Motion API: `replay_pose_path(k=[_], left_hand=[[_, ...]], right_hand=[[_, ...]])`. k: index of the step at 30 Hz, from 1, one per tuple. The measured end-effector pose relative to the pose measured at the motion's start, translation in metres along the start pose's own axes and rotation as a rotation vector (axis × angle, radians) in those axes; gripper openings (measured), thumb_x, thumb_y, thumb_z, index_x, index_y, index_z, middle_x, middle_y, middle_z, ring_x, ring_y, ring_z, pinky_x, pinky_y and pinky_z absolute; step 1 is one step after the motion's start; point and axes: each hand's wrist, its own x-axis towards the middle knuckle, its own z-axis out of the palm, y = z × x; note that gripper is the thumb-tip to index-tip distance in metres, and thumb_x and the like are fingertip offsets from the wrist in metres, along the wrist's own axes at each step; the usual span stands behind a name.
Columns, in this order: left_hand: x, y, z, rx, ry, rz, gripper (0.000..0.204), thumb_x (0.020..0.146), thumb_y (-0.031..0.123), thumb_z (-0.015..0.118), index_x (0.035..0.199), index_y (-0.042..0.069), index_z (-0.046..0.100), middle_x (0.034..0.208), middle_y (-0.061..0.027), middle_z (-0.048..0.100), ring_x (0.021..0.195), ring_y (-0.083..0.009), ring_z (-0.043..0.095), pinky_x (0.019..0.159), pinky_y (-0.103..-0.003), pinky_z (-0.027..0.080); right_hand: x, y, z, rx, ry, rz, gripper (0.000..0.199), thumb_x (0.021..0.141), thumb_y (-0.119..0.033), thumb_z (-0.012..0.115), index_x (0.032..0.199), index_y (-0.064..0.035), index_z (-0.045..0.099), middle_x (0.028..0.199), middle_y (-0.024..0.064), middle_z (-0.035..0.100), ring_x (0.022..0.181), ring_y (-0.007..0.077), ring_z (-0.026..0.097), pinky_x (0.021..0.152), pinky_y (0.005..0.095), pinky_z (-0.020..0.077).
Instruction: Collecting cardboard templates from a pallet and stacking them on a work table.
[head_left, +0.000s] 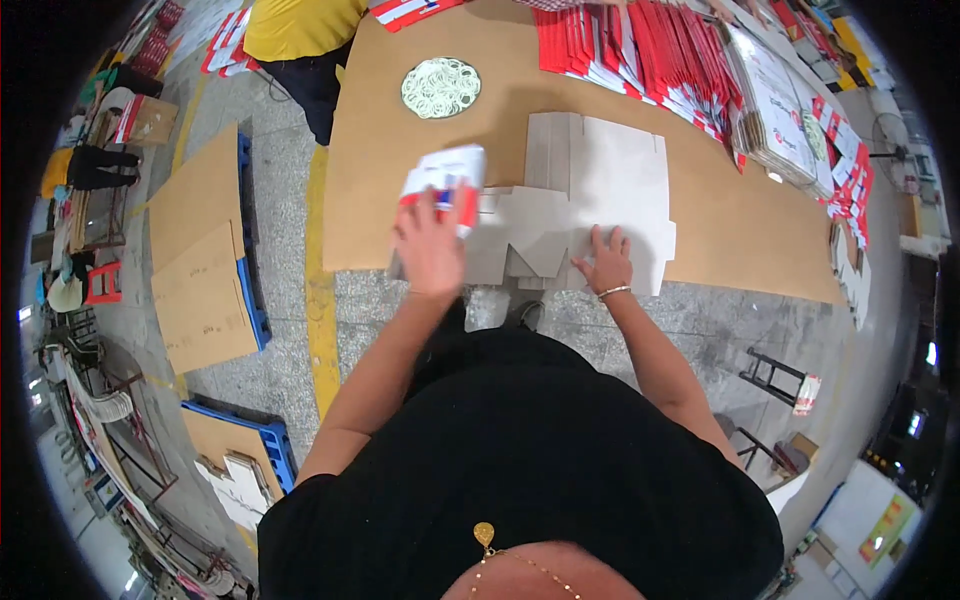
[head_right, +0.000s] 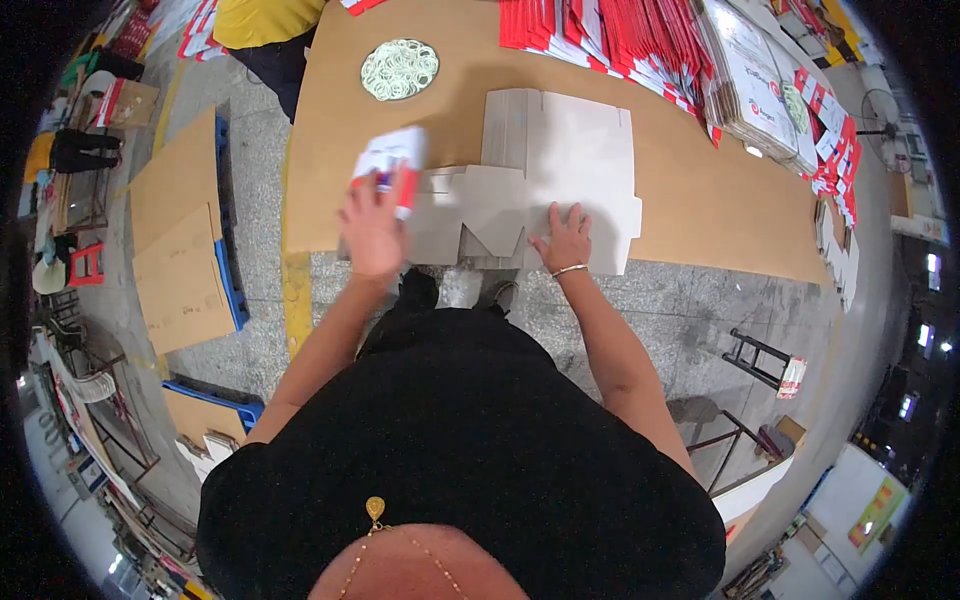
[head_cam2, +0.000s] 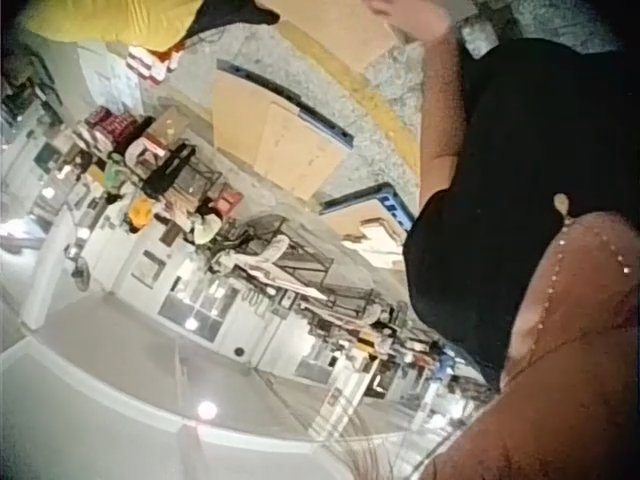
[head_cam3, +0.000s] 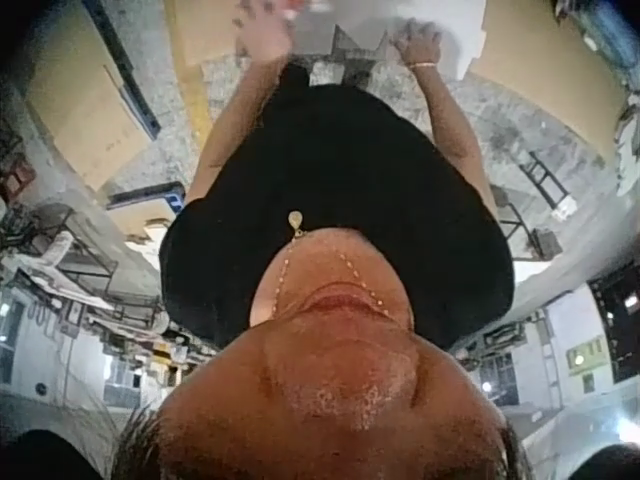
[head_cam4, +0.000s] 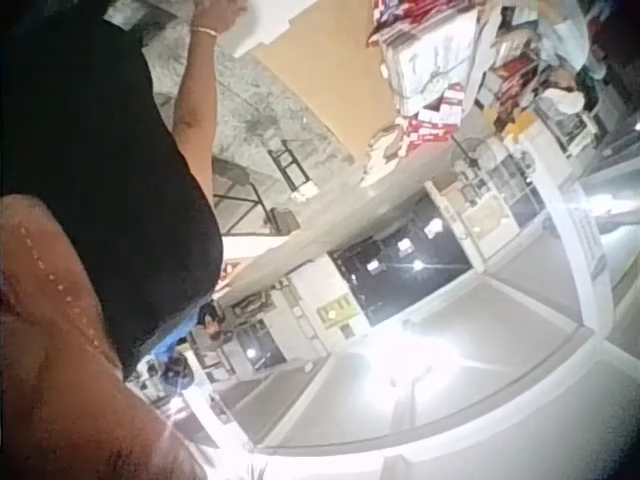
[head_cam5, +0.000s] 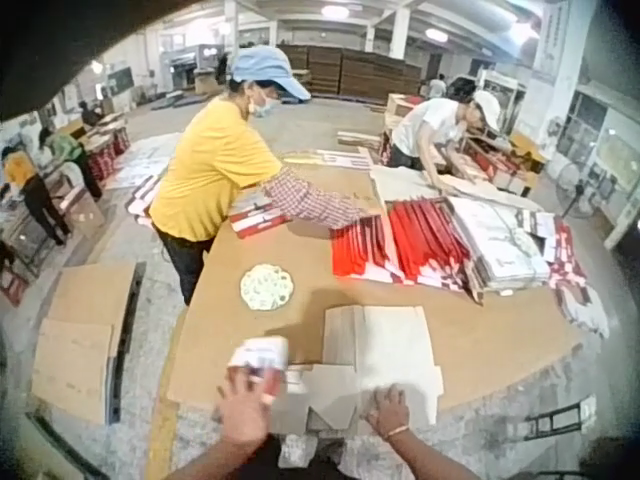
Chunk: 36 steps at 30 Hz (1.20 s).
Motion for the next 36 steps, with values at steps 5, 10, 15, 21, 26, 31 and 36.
replay_pose_path(k=[5, 10, 15, 21, 26, 31, 36], left_hand=[[0.002, -0.039, 0.022, -0.224, -0.043, -0.174, 0.067, 0.073, 0.014, 0.064, 0.133, 0.007, 0.035, 0.124, -0.0139, 0.047, 0.109, -0.0332, 0.046, 0.091, -0.047, 0.035], [-0.025, -0.193, 0.05, -1.999, -0.078, -0.979, 0.056, 0.089, 0.042, 0.046, 0.134, 0.011, 0.034, 0.132, -0.0075, 0.042, 0.121, -0.0269, 0.04, 0.099, -0.043, 0.035], [-0.093, -0.215, 0.13, -2.133, 0.126, -1.104, 0.059, 0.084, 0.037, 0.057, 0.132, 0.011, 0.036, 0.128, -0.0062, 0.046, 0.117, -0.0257, 0.044, 0.096, -0.041, 0.039], [-0.065, -0.187, 0.124, -1.82, 0.026, -1.016, 0.058, 0.078, 0.016, 0.066, 0.127, 0.003, 0.041, 0.123, -0.0087, 0.05, 0.11, -0.0229, 0.049, 0.091, -0.036, 0.043], [-0.038, -0.127, 0.071, -1.045, 0.011, -0.57, 0.054, 0.077, 0.011, 0.064, 0.125, 0.0, 0.041, 0.118, -0.0132, 0.052, 0.104, -0.0235, 0.052, 0.088, -0.035, 0.042], [-0.008, -0.028, 0.002, -0.294, 0.079, 0.013, 0.049, 0.079, 0.011, 0.061, 0.123, 0.0, 0.044, 0.113, -0.0183, 0.055, 0.098, -0.0259, 0.055, 0.087, -0.035, 0.041], [-0.025, -0.128, 0.037, -1.602, -0.251, -0.693, 0.052, 0.082, 0.015, 0.061, 0.128, 0.002, 0.04, 0.128, -0.0101, 0.045, 0.117, -0.0253, 0.043, 0.097, -0.038, 0.037]], right_hand=[[0.004, 0.002, 0.003, 0.007, -0.009, 0.008, 0.078, 0.069, -0.049, 0.065, 0.135, -0.022, 0.032, 0.139, 0.0241, 0.024, 0.122, 0.0506, 0.027, 0.094, 0.0493, 0.0369], [0.001, 0.008, -0.003, 0.015, -0.045, 0.056, 0.078, 0.069, -0.049, 0.066, 0.135, -0.0239, 0.032, 0.139, 0.0235, 0.023, 0.123, 0.0501, 0.026, 0.095, 0.0499, 0.0357], [0.003, 0.005, -0.006, 0.02, -0.06, 0.039, 0.079, 0.069, -0.049, 0.066, 0.135, -0.0247, 0.031, 0.14, 0.0235, 0.022, 0.123, 0.0504, 0.025, 0.095, 0.0508, 0.0357], [0.002, 0.019, 0.001, 0.044, -0.034, 0.007, 0.08, 0.068, -0.05, 0.067, 0.135, -0.025, 0.032, 0.14, 0.0235, 0.022, 0.124, 0.0498, 0.025, 0.093, 0.0501, 0.0375], [-0.002, 0.034, 0.002, 0.032, -0.009, 0.043, 0.079, 0.068, -0.047, 0.067, 0.135, -0.0243, 0.032, 0.139, 0.023, 0.024, 0.124, 0.0487, 0.026, 0.092, 0.0494, 0.0387], [-0.003, 0.046, 0.004, 0.034, 0.028, 0.036, 0.077, 0.068, -0.046, 0.067, 0.134, -0.0246, 0.033, 0.139, 0.0225, 0.024, 0.125, 0.0477, 0.025, 0.091, 0.0496, 0.0383], [-0.005, 0.049, -0.002, 0.047, 0.005, 0.095, 0.077, 0.068, -0.046, 0.067, 0.134, -0.0253, 0.034, 0.14, 0.0218, 0.023, 0.125, 0.047, 0.024, 0.093, 0.0498, 0.0369]])
